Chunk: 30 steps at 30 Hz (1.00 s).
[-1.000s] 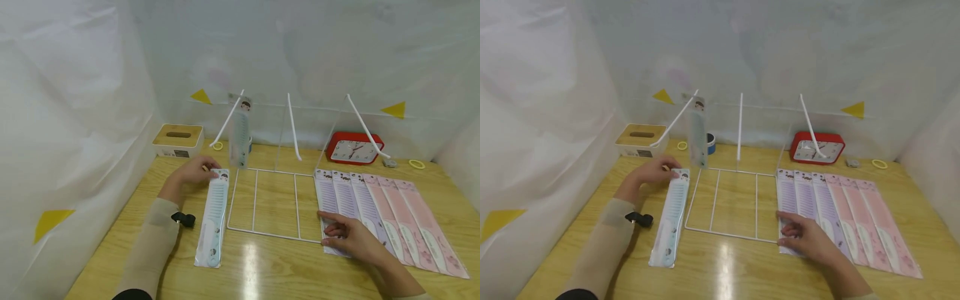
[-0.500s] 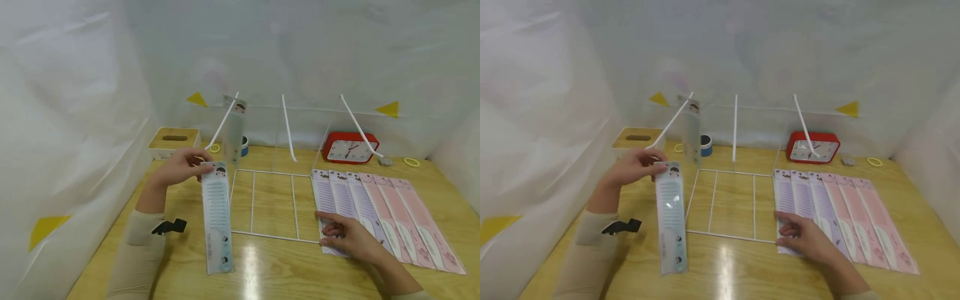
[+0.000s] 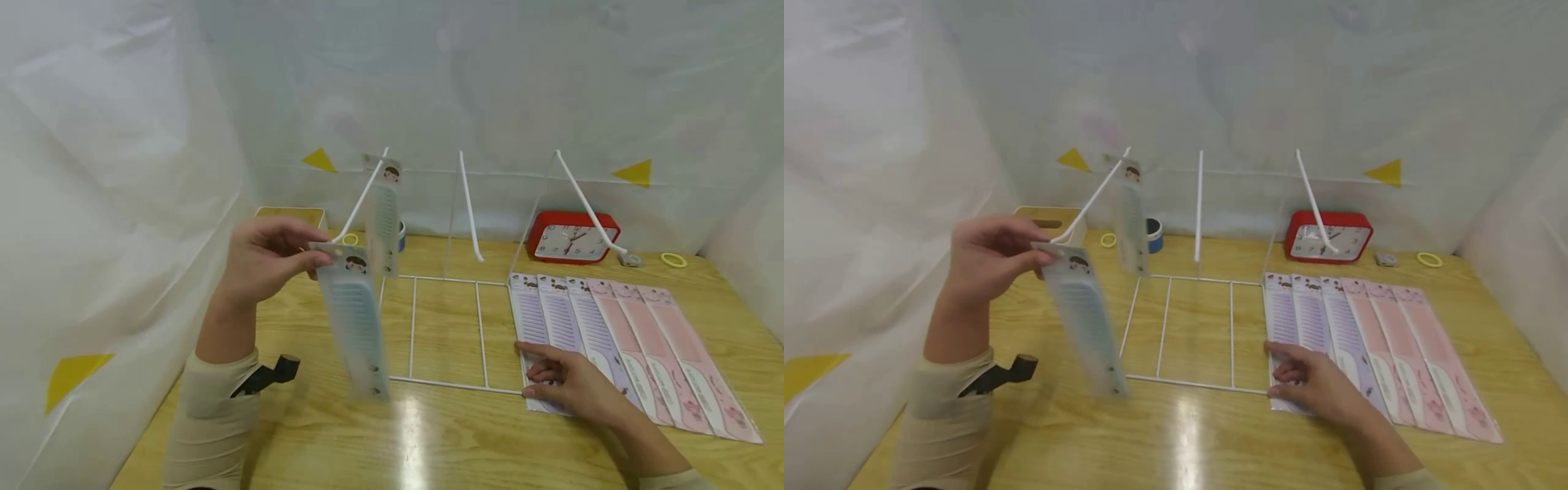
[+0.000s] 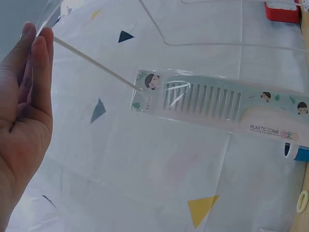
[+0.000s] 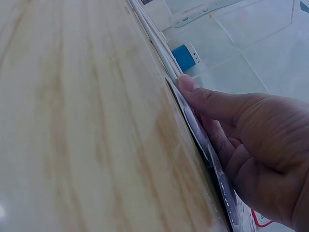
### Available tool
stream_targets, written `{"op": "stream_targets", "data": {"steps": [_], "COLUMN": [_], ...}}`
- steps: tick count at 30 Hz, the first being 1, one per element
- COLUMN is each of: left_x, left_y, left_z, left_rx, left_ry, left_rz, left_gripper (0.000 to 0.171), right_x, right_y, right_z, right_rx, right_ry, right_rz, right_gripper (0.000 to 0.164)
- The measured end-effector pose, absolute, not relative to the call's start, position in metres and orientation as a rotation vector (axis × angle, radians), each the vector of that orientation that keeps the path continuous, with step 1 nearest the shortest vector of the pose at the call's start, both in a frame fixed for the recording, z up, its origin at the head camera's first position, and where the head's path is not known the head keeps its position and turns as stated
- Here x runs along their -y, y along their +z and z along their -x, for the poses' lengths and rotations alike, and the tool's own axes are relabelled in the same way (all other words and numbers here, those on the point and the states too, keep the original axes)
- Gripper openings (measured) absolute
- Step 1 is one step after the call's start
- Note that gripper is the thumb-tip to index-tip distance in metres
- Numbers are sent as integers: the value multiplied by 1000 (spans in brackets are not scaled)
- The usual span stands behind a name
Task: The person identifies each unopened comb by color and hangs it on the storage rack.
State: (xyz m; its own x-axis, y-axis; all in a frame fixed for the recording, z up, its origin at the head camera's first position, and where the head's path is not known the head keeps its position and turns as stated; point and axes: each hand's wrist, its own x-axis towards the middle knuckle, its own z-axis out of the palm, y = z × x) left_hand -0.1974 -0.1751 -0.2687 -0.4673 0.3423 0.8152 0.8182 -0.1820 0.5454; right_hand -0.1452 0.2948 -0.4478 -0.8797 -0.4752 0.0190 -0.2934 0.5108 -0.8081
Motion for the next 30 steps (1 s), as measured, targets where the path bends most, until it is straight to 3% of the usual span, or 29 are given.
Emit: {"op": "stream_targets", "data": {"steps": [14,23,30], "left_x": [169,167,162], "left_y": [-259,-270,-268], "left_z": [194,213,230], "left_rx": [1539,1630,1749], "left_ry": [-1755,-1756,-1787], "left_rz": [1248,1262,1101], "left_gripper": [19,15,11], "right_x": [-295,-298,-296], "right_y": [-446,-451,-450], "right_z": [145,143,145], "right_rx": [-2540,-2485,-2506], "right_ry": [-1290,-1352,-1343], "right_rz": [622,645,640], "right_gripper": [72,72,71]}}
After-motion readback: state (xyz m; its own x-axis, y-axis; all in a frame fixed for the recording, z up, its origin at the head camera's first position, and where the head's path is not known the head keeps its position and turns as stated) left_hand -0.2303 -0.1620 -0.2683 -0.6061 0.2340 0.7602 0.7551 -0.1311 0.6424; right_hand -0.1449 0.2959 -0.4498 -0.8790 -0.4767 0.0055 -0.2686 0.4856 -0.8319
